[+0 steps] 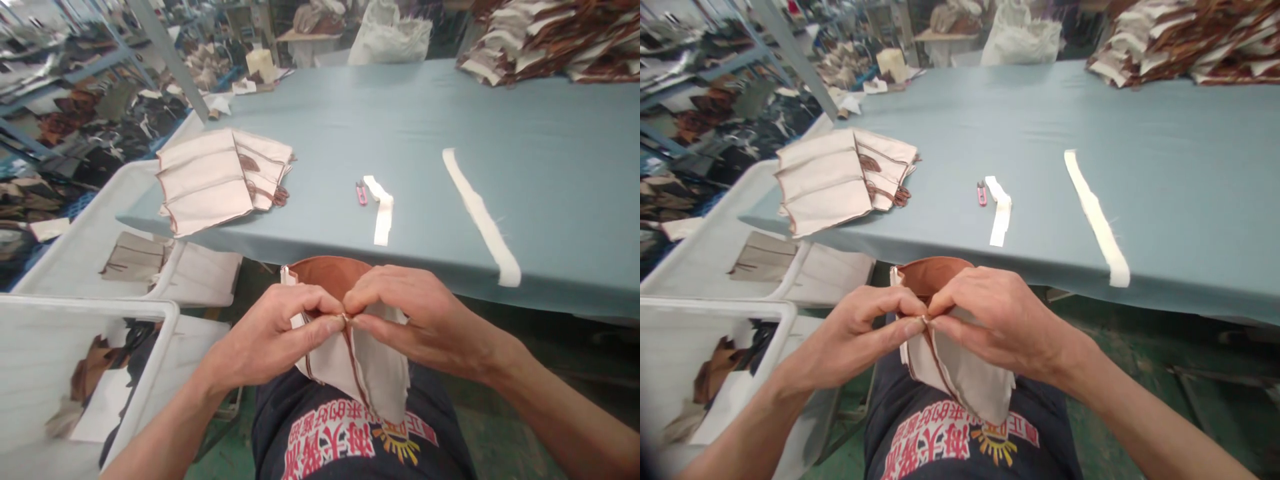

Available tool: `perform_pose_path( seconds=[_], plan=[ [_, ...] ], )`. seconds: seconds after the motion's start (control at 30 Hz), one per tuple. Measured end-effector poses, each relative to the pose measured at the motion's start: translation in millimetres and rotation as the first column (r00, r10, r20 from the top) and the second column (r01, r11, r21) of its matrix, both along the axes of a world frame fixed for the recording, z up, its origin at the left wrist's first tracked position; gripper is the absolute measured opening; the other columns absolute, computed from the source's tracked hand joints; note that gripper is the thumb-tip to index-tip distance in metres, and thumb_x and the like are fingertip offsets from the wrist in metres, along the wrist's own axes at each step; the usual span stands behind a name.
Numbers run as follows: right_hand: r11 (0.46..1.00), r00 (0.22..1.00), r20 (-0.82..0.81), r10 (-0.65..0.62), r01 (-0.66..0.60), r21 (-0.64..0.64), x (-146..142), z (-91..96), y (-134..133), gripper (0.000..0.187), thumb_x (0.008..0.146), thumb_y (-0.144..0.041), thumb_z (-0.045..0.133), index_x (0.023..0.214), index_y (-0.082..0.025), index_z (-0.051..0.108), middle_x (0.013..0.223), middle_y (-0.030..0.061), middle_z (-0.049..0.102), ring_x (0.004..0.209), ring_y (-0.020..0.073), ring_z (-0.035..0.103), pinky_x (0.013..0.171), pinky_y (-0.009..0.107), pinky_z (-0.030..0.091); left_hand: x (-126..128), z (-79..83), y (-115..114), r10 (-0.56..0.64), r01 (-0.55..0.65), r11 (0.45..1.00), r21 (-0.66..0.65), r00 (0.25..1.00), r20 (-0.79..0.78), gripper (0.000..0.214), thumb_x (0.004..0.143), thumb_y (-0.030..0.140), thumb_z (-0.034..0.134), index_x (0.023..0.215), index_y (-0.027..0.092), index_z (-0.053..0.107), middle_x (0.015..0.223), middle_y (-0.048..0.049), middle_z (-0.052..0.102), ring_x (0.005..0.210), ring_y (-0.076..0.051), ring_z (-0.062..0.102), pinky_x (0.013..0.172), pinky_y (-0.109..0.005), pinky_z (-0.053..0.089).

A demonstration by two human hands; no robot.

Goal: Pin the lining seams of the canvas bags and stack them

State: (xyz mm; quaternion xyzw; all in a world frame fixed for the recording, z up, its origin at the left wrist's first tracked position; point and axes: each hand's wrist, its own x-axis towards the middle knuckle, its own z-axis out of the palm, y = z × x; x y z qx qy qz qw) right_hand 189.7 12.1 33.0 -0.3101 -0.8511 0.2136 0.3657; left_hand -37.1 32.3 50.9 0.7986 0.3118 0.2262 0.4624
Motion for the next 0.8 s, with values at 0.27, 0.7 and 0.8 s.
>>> perform_pose_path(
  seconds=[0.27, 0.7, 0.8],
  plan=[
    [0.952, 0.972, 0.171, -0.161, 0.107, 0.286, -3, 1.0, -9, 0.024, 0.102, -0.013, 0.056, 0.082, -0.019, 0.069, 0.081, 0.0044, 0.079, 0.077, 0.0160, 0.073, 0.075, 0.028, 0.056, 0, -4.1, 0, 0.026, -0.028, 0.999, -0.046, 0.999, -0.041, 0.017, 0.097, 0.019, 0.062, 0.085, 0.014, 0.073, 0.072, 0.0028, 0.066, 0.065, -0.008, 0.055, 0.062, -0.018, 0.042],
    [0.985, 0.983, 0.160, -0.095, 0.115, -0.125, -6, 4.9, -1, 0.014, 0.086, -0.009, 0.059, 0.079, -0.017, 0.067, 0.073, -0.0013, 0.074, 0.062, 0.0107, 0.064, 0.061, 0.023, 0.042, 7, -2.1, -15, 0.163, -0.117, 0.961, 0.251, 0.972, -0.171, 0.013, 0.086, 0.011, 0.058, 0.076, 0.015, 0.065, 0.065, 0.0045, 0.063, 0.057, -0.008, 0.054, 0.059, -0.021, 0.039],
    [0.984, 0.969, 0.205, -0.137, 0.157, -0.087, -10, 3.8, 0, 0.014, 0.089, -0.011, 0.059, 0.079, -0.016, 0.068, 0.073, 0.0003, 0.074, 0.063, 0.0120, 0.064, 0.061, 0.024, 0.040, 9, -5.1, -15, 0.237, -0.117, 0.889, 0.443, 0.945, -0.225, 0.010, 0.085, 0.012, 0.058, 0.079, 0.014, 0.065, 0.067, 0.0022, 0.065, 0.059, -0.010, 0.056, 0.060, -0.024, 0.037]
  ],
)
